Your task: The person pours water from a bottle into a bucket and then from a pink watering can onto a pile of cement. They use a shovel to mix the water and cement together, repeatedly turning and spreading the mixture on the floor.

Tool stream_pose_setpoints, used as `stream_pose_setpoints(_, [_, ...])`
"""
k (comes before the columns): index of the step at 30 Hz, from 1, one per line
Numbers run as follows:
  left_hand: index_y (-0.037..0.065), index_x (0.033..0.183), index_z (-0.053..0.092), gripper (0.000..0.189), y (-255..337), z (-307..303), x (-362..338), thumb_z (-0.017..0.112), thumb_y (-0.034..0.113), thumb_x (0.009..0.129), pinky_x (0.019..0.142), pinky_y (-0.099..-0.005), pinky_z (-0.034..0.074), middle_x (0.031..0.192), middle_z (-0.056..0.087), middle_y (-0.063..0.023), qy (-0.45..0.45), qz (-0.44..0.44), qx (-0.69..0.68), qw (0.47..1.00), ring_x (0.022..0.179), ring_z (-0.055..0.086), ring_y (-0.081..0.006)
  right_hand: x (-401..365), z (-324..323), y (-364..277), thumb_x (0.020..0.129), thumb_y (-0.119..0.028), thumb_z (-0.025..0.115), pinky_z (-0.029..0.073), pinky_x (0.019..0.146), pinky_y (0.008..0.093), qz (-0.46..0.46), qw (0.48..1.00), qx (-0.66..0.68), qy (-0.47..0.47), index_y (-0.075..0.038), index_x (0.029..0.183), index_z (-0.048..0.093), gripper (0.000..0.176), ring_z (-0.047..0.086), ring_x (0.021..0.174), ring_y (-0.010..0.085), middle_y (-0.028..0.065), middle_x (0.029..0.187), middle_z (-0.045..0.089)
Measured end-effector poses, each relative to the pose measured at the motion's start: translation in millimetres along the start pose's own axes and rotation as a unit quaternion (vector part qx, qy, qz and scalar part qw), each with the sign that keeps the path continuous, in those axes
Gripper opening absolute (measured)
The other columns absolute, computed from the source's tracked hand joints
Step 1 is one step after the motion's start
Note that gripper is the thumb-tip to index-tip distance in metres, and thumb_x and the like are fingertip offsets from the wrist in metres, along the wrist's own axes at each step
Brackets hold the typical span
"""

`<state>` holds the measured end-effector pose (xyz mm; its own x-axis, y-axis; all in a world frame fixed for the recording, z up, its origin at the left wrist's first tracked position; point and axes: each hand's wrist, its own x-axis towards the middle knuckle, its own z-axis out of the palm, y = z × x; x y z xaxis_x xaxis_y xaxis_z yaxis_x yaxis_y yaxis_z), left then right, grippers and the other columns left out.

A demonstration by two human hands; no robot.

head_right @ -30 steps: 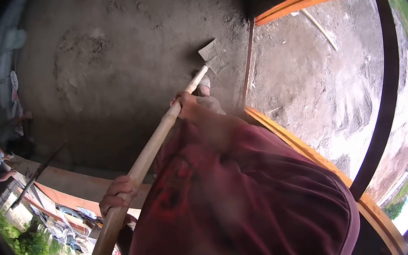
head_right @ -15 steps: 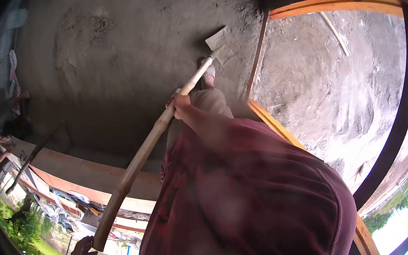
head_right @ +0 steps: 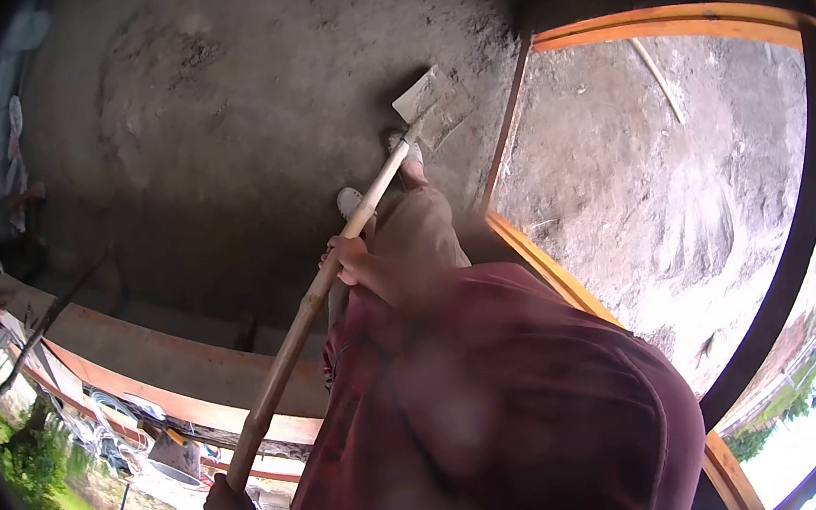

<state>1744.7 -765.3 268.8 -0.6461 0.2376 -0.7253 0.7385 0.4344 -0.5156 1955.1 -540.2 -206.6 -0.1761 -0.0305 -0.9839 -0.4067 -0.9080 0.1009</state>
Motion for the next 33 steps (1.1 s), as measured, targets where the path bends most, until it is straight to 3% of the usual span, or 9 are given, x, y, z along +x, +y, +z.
stream_pose_setpoints(3, [0.007,0.093,0.055,0.013,12,48,-13,0.063,0.009,0.084,0.060,-0.0498,0.051,0.074,0.061,-0.0123,0.102,0.058,-0.018,0.993,0.066,0.065,-0.0370,8,-16,-6,0.089,-0.002,0.060,0.058,0.067,0.0477,0.009,1.000,0.000,0.007,0.000,0.096,0.051,0.011,0.061,0.068,0.0283,0.0132,0.078,0.054])
stream_pose_setpoints(6, [0.005,0.095,0.056,0.018,60,65,-28,0.066,0.009,0.081,0.062,-0.0523,0.052,0.077,0.063,-0.0155,0.002,0.036,-0.057,0.998,0.070,0.066,-0.0395,16,-53,-27,0.089,-0.002,0.060,0.058,0.062,0.0493,0.023,0.996,-0.061,0.063,0.002,0.092,0.053,0.008,0.062,0.065,0.0309,0.0150,0.075,0.055])
stream_pose_setpoints(7, [0.007,0.101,0.055,0.021,78,71,-30,0.066,0.016,0.084,0.068,-0.0548,0.053,0.083,0.066,-0.0168,-0.079,0.011,-0.057,0.995,0.078,0.069,-0.0415,23,-66,-35,0.091,-0.005,0.061,0.057,0.053,0.0466,-0.011,0.995,-0.066,0.073,-0.001,0.091,0.051,0.010,0.060,0.057,0.0288,0.0128,0.069,0.053])
stream_pose_setpoints(11, [0.008,0.102,0.055,0.022,154,88,-40,0.066,0.018,0.085,0.070,-0.0550,0.053,0.085,0.067,-0.0168,-0.183,-0.006,-0.081,0.980,0.081,0.069,-0.0418,23,-110,-101,0.092,-0.005,0.060,0.057,0.052,0.0462,-0.055,0.983,-0.158,0.081,0.001,0.092,0.053,0.009,0.060,0.056,0.0286,0.0135,0.069,0.054])
stream_pose_setpoints(18, [0.009,0.105,0.055,0.024,270,78,-50,0.065,0.021,0.087,0.072,-0.0556,0.053,0.089,0.069,-0.0167,-0.245,-0.006,-0.138,0.960,0.086,0.070,-0.0423,60,-149,-236,0.091,-0.005,0.060,0.057,0.051,0.0485,-0.112,0.944,-0.305,0.062,0.003,0.091,0.055,0.009,0.063,0.055,0.0322,0.0161,0.070,0.058])
stream_pose_setpoints(22, [0.010,0.106,0.055,0.025,315,58,-41,0.065,0.023,0.088,0.074,-0.0559,0.054,0.091,0.070,-0.0166,-0.239,0.006,-0.176,0.955,0.088,0.070,-0.0426,36,-126,-285,0.092,-0.013,0.063,0.056,0.054,0.0439,-0.131,0.923,-0.349,0.096,0.004,0.082,0.059,0.020,0.067,0.059,0.0326,0.0165,0.069,0.062])
stream_pose_setpoints(25, [0.010,0.108,0.055,0.025,332,36,-26,0.064,0.024,0.089,0.075,-0.0561,0.054,0.092,0.070,-0.0166,-0.230,0.011,-0.200,0.953,0.090,0.070,-0.0429,52,-110,-310,0.091,-0.010,0.062,0.055,0.054,0.0432,-0.149,0.955,-0.227,0.115,-0.001,0.086,0.055,0.012,0.058,0.056,0.0267,0.0113,0.067,0.054])
stream_pose_setpoints(28, [0.014,0.112,0.054,0.029,331,3,-7,0.063,0.033,0.091,0.081,-0.0564,0.053,0.103,0.071,-0.0154,-0.234,0.017,-0.222,0.946,0.099,0.069,-0.0427,62,-99,-335,0.090,-0.009,0.062,0.056,0.057,0.0442,-0.169,0.953,-0.234,0.085,-0.002,0.091,0.053,0.011,0.059,0.062,0.0259,0.0119,0.075,0.054])
stream_pose_setpoints(33, [0.012,0.114,0.055,0.031,288,-25,8,0.067,0.025,0.089,0.081,-0.0556,0.053,0.109,0.070,-0.0171,-0.202,0.028,-0.219,0.954,0.101,0.069,-0.0414,30,-60,-316,0.090,-0.007,0.062,0.057,0.061,0.0466,-0.156,0.967,-0.180,0.089,-0.001,0.092,0.054,0.011,0.060,0.065,0.0278,0.0131,0.076,0.054])
